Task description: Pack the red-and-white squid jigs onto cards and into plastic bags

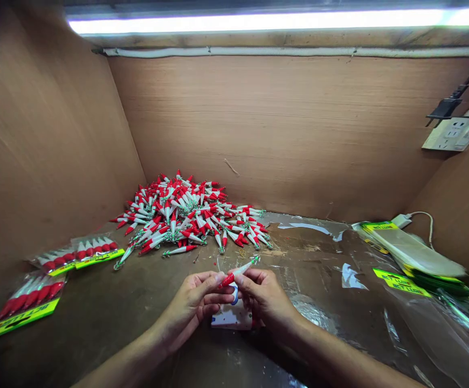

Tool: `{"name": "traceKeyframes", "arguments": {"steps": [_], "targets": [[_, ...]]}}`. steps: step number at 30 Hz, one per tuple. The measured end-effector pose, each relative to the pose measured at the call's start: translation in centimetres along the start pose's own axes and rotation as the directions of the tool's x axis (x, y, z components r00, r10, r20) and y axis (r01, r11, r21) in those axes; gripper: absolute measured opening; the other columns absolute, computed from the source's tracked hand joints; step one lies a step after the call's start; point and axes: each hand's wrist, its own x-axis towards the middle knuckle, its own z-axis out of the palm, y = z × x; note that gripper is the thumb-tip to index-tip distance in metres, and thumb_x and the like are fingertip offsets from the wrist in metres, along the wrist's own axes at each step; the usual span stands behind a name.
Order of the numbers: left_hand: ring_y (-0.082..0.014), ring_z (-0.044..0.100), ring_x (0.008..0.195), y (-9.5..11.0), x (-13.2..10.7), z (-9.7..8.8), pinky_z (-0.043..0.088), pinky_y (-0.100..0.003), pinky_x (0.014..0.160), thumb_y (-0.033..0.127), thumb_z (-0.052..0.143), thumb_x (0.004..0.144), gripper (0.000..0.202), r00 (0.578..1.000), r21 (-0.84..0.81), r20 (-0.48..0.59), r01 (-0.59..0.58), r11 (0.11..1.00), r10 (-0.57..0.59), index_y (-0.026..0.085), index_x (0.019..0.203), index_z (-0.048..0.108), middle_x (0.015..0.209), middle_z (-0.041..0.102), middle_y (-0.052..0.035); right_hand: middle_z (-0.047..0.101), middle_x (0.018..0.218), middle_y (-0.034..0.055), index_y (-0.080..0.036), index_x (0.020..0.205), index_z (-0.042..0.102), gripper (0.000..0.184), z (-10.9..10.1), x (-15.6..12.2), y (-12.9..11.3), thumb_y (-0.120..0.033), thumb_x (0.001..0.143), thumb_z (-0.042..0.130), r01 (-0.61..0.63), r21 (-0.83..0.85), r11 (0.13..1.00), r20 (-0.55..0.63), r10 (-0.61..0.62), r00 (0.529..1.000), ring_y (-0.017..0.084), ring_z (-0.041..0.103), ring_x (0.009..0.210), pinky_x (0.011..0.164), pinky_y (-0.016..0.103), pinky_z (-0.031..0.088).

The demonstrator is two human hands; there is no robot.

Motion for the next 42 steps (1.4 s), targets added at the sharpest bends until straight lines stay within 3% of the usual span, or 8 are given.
{"name": "traceKeyframes", "arguments": {"steps": [5, 8, 11, 13, 17, 26, 37, 42], "targets": [[-0.02, 0.073, 0.082, -0.2, 0.5, -0.3, 0.05, -0.021, 0.064, 0.041, 0.077, 0.081, 0.039, 0.999, 0.097, -0.019, -0.039, 0.995, 0.041, 0.011, 0.104, 0.071, 0.097, 0.075, -0.0151, 0.062, 0.066, 0.0004, -0.014, 0.101, 0.072, 0.046, -0.1, -0.1, -0.1, -0.054, 0.079, 0.074, 0.071, -0.102, 0.992, -0.056, -0.077, 0.995, 0.011, 0.051, 0.053, 0.052, 0.023, 0.041], [-0.0262, 0.071, 0.092, 0.2, 0.5, -0.5, 0.053, -0.031, 0.076, 0.044, 0.076, 0.081, 0.044, 0.982, 0.372, -0.008, -0.172, 0.912, 0.189, 0.014, 0.113, 0.07, 0.104, 0.074, -0.0147, 0.066, 0.076, 0.0027, -0.016, 0.099, 0.07, 0.036, -1.5, 0.3, -1.9, -0.049, 0.086, 0.069, 0.237, -0.147, 0.96, -0.152, -0.259, 0.954, 0.013, 0.057, 0.063, 0.058, 0.024, 0.045], [-0.0331, 0.059, 0.117, 0.2, 0.2, -1.1, 0.046, -0.045, 0.1, 0.044, 0.084, 0.069, 0.069, 0.913, 0.719, 0.208, -0.386, 0.578, 0.351, 0.024, 0.131, 0.062, 0.126, 0.065, -0.0121, 0.069, 0.085, 0.0069, -0.016, 0.103, 0.065, 0.035, -4.0, 0.9, -5.3, -0.046, 0.087, 0.067, 0.308, -0.236, 0.922, -0.14, -0.346, 0.928, 0.018, 0.063, 0.076, 0.065, 0.028, 0.049], [-0.038, 0.045, 0.131, -0.1, 0.0, -1.6, 0.034, -0.053, 0.11, 0.044, 0.09, 0.057, 0.096, 0.883, 0.826, 0.352, -0.449, 0.341, 0.312, 0.03, 0.143, 0.05, 0.141, 0.053, -0.0112, 0.066, 0.079, 0.0041, -0.017, 0.108, 0.062, 0.036, -5.6, 1.0, -7.6, -0.042, 0.084, 0.071, 0.311, -0.341, 0.887, -0.1, -0.364, 0.926, 0.017, 0.062, 0.071, 0.064, 0.028, 0.049], [-0.0364, 0.044, 0.13, -0.8, 0.1, -2.2, 0.032, -0.054, 0.111, 0.034, 0.085, 0.064, 0.091, 0.89, 0.884, 0.403, -0.439, 0.162, 0.213, 0.035, 0.145, 0.044, 0.144, 0.05, -0.0087, 0.06, 0.081, 0.0, -0.019, 0.107, 0.062, 0.036, -7.7, 1.1, -9.4, -0.041, 0.081, 0.073, 0.31, -0.405, 0.86, -0.038, -0.355, 0.934, 0.013, 0.055, 0.067, 0.062, 0.027, 0.05], [-0.032, 0.052, 0.12, -0.5, 0.7, -1.9, 0.04, -0.048, 0.104, 0.039, 0.082, 0.07, 0.079, 0.891, 0.885, 0.4, -0.436, 0.164, 0.215, 0.033, 0.141, 0.049, 0.136, 0.056, -0.0081, 0.064, 0.078, 0.0014, -0.015, 0.096, 0.069, 0.038, -9.0, 2.6, -6.3, -0.046, 0.076, 0.077, 0.166, -0.516, 0.84, 0.096, -0.136, 0.986, 0.011, 0.049, 0.062, 0.053, 0.022, 0.038], [-0.0257, 0.062, 0.102, 0.5, 0.0, 1.0, 0.046, -0.032, 0.089, 0.039, 0.069, 0.089, 0.023, 0.866, 0.774, 0.314, -0.471, 0.424, 0.388, 0.028, 0.108, 0.074, 0.106, 0.072, -0.0062, 0.066, 0.077, 0.0004, -0.016, 0.096, 0.07, 0.034, -2.4, -0.9, -5.0, -0.042, 0.077, 0.079, 0.171, -0.363, 0.916, 0.342, -0.04, 0.939, 0.013, 0.059, 0.069, 0.065, 0.025, 0.045], [-0.0243, 0.065, 0.093, 1.0, -1.3, 2.4, 0.033, -0.036, 0.108, 0.037, 0.058, 0.097, 0.022, 0.872, 0.717, 0.339, -0.483, 0.503, 0.354, 0.033, 0.102, 0.078, 0.095, 0.075, -0.0028, 0.069, 0.084, 0.0027, -0.017, 0.099, 0.07, 0.029, -1.7, -1.9, -5.7, -0.04, 0.083, 0.073, 0.199, -0.412, 0.889, 0.396, -0.022, 0.918, 0.016, 0.062, 0.075, 0.07, 0.027, 0.048]]}}
